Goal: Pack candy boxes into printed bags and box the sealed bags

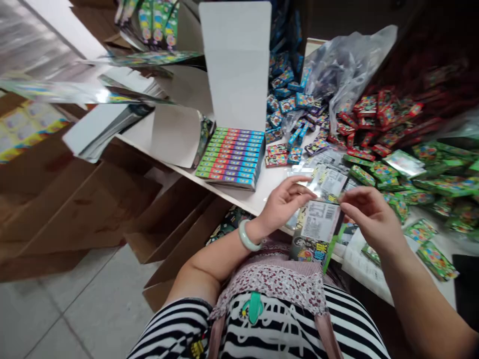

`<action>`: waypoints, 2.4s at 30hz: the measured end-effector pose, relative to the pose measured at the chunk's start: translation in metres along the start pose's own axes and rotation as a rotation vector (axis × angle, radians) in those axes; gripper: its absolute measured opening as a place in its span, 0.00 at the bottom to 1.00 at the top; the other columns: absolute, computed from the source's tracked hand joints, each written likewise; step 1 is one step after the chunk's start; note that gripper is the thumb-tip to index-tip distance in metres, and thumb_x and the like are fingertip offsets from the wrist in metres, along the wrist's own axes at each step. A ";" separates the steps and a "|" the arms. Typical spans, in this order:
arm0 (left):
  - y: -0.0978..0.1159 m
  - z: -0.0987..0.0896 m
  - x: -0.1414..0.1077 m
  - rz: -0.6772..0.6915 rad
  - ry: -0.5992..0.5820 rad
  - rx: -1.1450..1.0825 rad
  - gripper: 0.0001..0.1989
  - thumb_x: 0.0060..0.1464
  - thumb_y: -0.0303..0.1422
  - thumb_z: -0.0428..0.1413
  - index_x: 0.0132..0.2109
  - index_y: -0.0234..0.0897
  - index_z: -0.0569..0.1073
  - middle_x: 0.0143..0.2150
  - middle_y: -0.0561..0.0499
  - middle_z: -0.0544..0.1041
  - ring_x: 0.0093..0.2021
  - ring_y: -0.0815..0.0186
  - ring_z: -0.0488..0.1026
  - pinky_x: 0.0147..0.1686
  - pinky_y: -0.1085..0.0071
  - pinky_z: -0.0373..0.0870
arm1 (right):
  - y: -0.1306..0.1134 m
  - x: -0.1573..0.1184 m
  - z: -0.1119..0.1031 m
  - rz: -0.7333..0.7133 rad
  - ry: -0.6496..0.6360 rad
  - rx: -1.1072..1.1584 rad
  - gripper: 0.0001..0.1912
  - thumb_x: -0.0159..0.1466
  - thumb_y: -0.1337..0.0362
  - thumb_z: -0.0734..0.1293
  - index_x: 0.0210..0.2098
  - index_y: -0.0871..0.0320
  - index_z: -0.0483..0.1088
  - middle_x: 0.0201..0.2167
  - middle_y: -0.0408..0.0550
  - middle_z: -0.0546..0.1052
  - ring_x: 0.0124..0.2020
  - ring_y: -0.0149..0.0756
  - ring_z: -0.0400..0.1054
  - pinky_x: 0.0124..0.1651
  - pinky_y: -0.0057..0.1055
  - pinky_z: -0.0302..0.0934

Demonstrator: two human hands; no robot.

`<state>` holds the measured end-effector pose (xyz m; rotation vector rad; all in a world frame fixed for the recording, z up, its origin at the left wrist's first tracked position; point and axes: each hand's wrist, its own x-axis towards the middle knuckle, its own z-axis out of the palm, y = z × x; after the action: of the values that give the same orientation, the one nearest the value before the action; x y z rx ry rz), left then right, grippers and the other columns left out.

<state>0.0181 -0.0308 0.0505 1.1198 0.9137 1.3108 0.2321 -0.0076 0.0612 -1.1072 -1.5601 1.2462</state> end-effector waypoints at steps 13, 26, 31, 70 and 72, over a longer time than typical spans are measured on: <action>0.017 0.003 0.019 -0.003 -0.082 0.118 0.11 0.48 0.35 0.67 0.36 0.34 0.76 0.34 0.51 0.78 0.36 0.71 0.74 0.38 0.74 0.73 | -0.025 0.003 -0.009 -0.045 -0.136 -0.089 0.14 0.62 0.51 0.70 0.33 0.55 0.69 0.36 0.48 0.76 0.37 0.34 0.71 0.36 0.30 0.66; 0.027 0.005 0.031 -0.108 -0.205 0.139 0.14 0.46 0.40 0.68 0.28 0.33 0.76 0.29 0.51 0.77 0.31 0.71 0.72 0.33 0.73 0.70 | -0.031 0.019 -0.011 0.138 -0.210 -0.060 0.10 0.55 0.57 0.72 0.28 0.56 0.70 0.28 0.44 0.76 0.30 0.33 0.68 0.33 0.30 0.63; 0.028 -0.003 0.028 -0.003 -0.349 0.223 0.12 0.54 0.41 0.64 0.32 0.35 0.80 0.36 0.47 0.80 0.37 0.67 0.76 0.40 0.70 0.73 | -0.036 0.011 -0.017 0.028 -0.251 -0.166 0.11 0.61 0.55 0.70 0.29 0.56 0.71 0.33 0.48 0.78 0.36 0.36 0.71 0.38 0.33 0.65; -0.019 0.005 0.025 0.191 -0.153 0.605 0.03 0.59 0.33 0.58 0.40 0.41 0.76 0.36 0.52 0.75 0.36 0.67 0.72 0.33 0.72 0.69 | 0.100 -0.068 -0.140 0.470 0.309 -1.015 0.08 0.64 0.64 0.65 0.37 0.54 0.77 0.38 0.47 0.80 0.38 0.39 0.71 0.39 0.32 0.58; -0.020 0.005 0.025 0.202 -0.148 0.596 0.03 0.59 0.32 0.59 0.41 0.41 0.76 0.37 0.52 0.75 0.36 0.68 0.72 0.33 0.72 0.69 | 0.099 -0.071 -0.138 0.502 0.312 -1.050 0.09 0.64 0.63 0.64 0.39 0.53 0.77 0.37 0.47 0.81 0.38 0.40 0.72 0.38 0.32 0.58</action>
<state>0.0300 -0.0048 0.0347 1.7833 1.1383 1.1184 0.3964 -0.0296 -0.0200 -2.3314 -1.7499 0.4014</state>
